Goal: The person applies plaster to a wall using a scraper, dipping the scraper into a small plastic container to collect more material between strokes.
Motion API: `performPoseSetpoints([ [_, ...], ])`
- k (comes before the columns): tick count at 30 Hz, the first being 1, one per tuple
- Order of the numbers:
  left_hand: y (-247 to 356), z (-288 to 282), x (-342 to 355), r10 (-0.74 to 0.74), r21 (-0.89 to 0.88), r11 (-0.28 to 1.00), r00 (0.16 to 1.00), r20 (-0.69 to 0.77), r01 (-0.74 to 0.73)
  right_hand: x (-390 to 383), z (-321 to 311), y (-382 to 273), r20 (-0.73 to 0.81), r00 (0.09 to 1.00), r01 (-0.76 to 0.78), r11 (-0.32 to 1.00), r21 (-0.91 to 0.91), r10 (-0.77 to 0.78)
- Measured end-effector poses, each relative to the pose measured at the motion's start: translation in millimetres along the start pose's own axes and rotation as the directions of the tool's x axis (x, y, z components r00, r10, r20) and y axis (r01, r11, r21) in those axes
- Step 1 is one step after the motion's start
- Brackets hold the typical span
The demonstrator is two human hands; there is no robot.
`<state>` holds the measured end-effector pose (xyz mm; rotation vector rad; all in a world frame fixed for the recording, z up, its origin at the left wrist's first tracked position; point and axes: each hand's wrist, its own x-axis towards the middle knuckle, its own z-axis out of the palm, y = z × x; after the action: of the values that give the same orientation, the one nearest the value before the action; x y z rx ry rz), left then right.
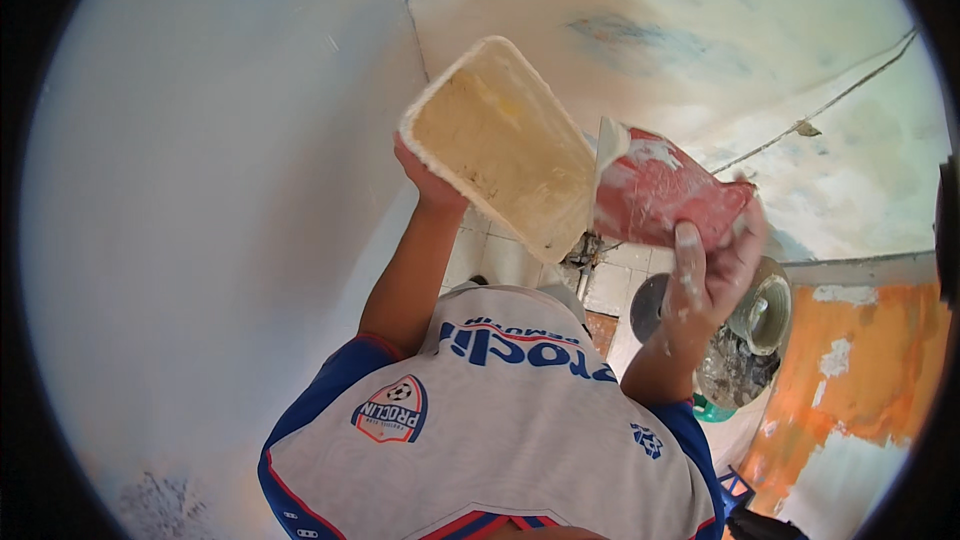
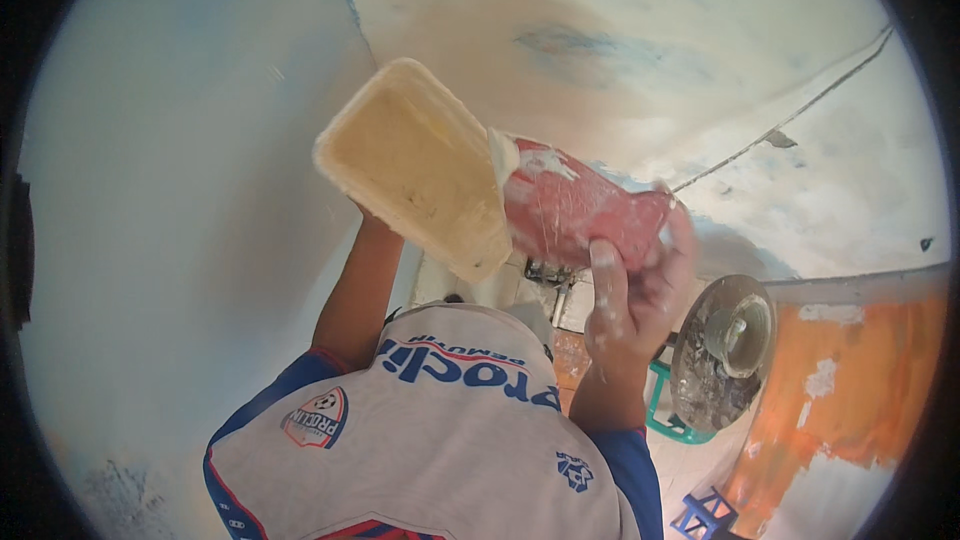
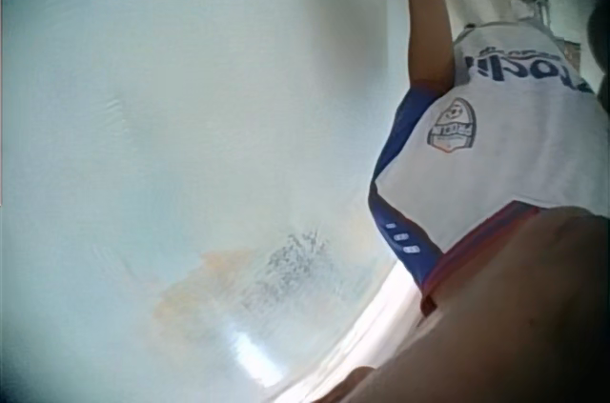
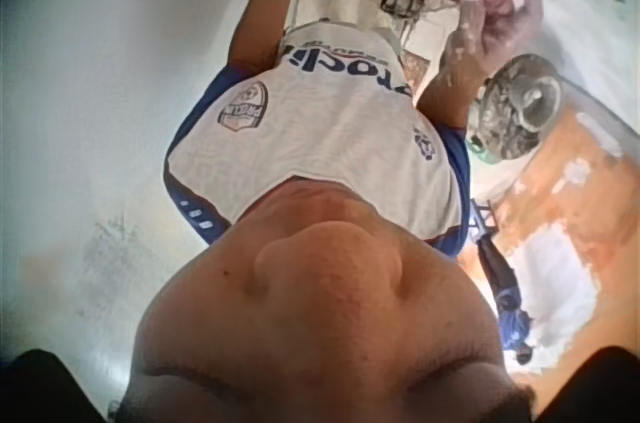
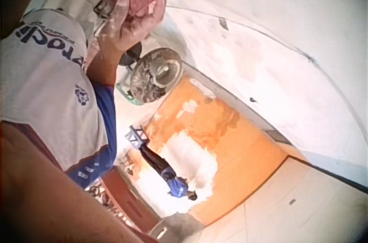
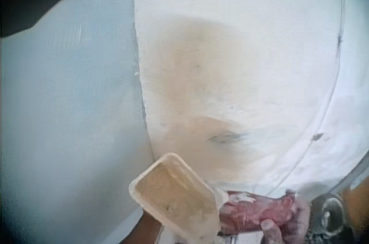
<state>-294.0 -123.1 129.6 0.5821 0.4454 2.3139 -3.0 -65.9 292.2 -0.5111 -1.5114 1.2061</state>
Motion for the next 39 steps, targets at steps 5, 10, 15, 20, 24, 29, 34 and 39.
performPoseSetpoints([
  [5, 6.0, 1.3, 5.1, 0.092, 0.083, 0.992, 0.994, 0.066, -0.097, -3.4, -33.1, -28.8, 0.156, 0.978, 0.153, 0.983, -0.103, -0.136],
  [10, -2.9, 31.3, -13.7, 0.108, 0.086, 0.989, 0.986, 0.129, -0.12, 6.9, -74.6, -42.1, 0.312, 0.948, 0.154, 0.943, -0.295, -0.057],
  [15, -31.3, 71.3, -27.1, 0.107, 0.093, 0.988, 0.976, 0.188, -0.127, 5.9, -117.0, -33.2, 0.338, 0.915, -0.155, 0.966, -0.205, 0.219],
  [20, -72.4, 96.4, -35.8, 0.114, 0.091, 0.987, 0.971, 0.211, -0.135, 8.5, -156.5, -11.5, 0.308, 0.835, -0.466, 0.883, -0.046, 0.457],
  [24, -112.1, 99.8, -66.7, 0.067, 0.116, 0.99, 0.987, 0.143, -0.084, 8.6, -181.1, 16.9, 0.384, 0.773, -0.573, 0.815, 0.083, 0.505],
  [29, -141.8, 84.6, -114.0, -0.038, 0.212, 0.976, 0.998, -0.056, 0.049, -0.8, -199.3, 54.9, 0.435, 0.703, -0.675, 0.721, 0.158, 0.563],
  [34, -160.7, 55.7, -152.2, -0.024, 0.296, 0.955, 1.0, -0.019, 0.028, -10.0, -200.1, 79.9, 0.473, 0.662, -0.749, 0.543, 0.381, 0.581],
  [39, -143.9, 33.8, -181.5, -0.186, 0.07, 0.975, 0.947, -0.261, 0.211, -11.6, -202.3, 95.3, 0.532, 0.632, -0.756, 0.298, 0.583, 0.563],
])
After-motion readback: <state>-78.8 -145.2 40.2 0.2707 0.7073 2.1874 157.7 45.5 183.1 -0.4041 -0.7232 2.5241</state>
